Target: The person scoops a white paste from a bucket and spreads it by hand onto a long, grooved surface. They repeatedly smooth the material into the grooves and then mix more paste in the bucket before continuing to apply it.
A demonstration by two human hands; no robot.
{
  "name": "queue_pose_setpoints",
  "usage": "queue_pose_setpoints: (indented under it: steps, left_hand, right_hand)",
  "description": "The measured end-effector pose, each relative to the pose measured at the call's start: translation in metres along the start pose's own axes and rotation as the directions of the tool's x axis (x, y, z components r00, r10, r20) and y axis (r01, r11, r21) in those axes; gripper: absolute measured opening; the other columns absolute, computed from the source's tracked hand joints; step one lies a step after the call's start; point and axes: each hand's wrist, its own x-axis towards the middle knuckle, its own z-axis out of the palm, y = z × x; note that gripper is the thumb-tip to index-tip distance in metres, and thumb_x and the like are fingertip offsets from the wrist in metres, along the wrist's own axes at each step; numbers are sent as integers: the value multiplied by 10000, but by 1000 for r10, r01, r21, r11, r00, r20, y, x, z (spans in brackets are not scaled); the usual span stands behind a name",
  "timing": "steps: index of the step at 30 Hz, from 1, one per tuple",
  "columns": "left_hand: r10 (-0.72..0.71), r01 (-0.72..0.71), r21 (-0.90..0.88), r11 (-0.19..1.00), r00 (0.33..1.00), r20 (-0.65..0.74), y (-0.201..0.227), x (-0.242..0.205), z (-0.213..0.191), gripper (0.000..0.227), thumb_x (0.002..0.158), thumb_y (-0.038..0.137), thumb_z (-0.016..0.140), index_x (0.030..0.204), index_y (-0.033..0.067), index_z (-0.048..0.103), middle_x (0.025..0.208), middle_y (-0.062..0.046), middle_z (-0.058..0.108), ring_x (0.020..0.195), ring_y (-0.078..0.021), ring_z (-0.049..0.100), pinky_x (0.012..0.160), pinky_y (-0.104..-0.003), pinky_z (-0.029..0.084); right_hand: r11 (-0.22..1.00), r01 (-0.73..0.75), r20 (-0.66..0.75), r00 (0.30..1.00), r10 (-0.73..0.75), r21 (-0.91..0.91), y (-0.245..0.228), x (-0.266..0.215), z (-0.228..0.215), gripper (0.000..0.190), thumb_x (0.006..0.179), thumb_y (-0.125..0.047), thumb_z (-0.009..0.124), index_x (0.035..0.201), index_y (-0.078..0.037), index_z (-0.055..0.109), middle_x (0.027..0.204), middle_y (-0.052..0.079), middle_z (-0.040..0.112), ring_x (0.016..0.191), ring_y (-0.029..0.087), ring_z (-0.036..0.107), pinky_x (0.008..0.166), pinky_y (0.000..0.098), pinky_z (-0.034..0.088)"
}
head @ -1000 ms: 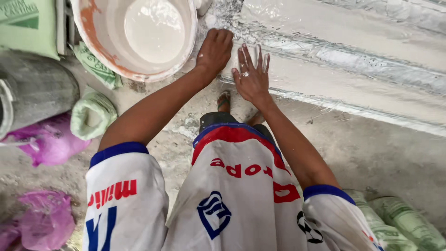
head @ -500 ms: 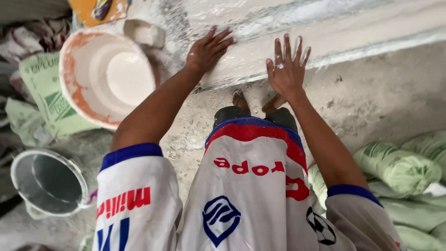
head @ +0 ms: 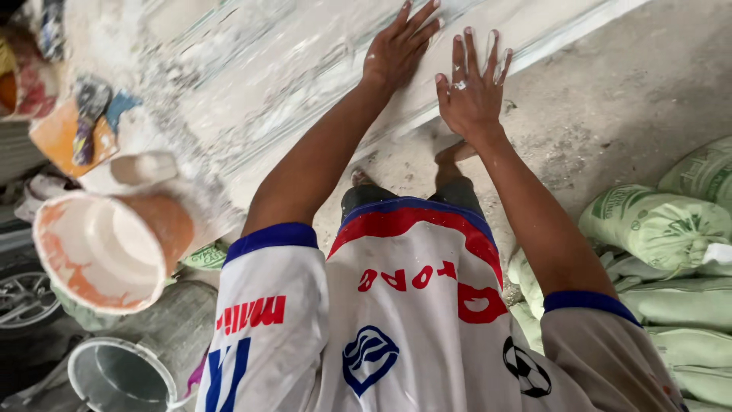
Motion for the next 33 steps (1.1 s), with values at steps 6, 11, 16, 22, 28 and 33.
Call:
queue_pose_setpoints:
  steps: [6,11,16,22,28,33]
  left_hand:
    - [12,-12,-21,1000,1000,13,16,141,-64,645,1088,377,218,1681,190,44,1749,57,0,1576,-263,-203,1256,-531,-134]
    - [-31,33,54,998,999,-42,34,249,-121,640,1096,388,206,1681,216,10,1746,10,-28,1570,-284,-225,1253,-549,-157]
    - [-26,30,58,998,998,-63,50,368,-166,631,1100,390,199,1683,228,18,1749,25,-33,1566,-299,-236,1253,-555,-131]
    - [47,-50,107,993,999,25,66,524,-252,748,1006,411,379,1670,253,72,1754,71,-56,1544,-374,-253,1218,-612,-162]
    - [91,-94,15,995,990,110,88,690,-321,746,978,399,481,1649,304,169,1749,74,-147,1566,-315,-199,1211,-579,-184]
    - [59,-63,100,993,997,44,109,812,-374,730,1029,399,370,1673,257,58,1750,68,-116,1535,-380,-259,1223,-616,-133]
  right_hand:
    - [999,33,-85,996,-35,-28,124,42,-58,693,1122,-473,242,1681,-84,115,1746,88,50,1543,414,-99,1242,634,-64]
    - [996,60,-197,978,-72,-69,229,65,-92,665,1142,-454,283,1672,-70,169,1738,103,104,1552,449,-29,1256,643,8]
    - [995,84,-188,978,-91,-46,318,98,-137,651,1141,-422,303,1664,-46,202,1733,89,117,1546,444,-38,1257,639,47]
    - [930,333,-402,839,-366,-153,447,142,-197,555,1073,-263,616,1535,17,486,1607,170,437,1512,463,178,1216,663,177]
    - [955,273,-354,887,-295,-112,589,187,-295,526,1129,-302,515,1584,-46,453,1657,102,344,1528,420,171,1242,612,190]
    - [981,115,-446,878,-173,-154,711,237,-360,554,1156,-355,425,1605,-33,387,1669,112,333,1525,452,173,1232,637,231]
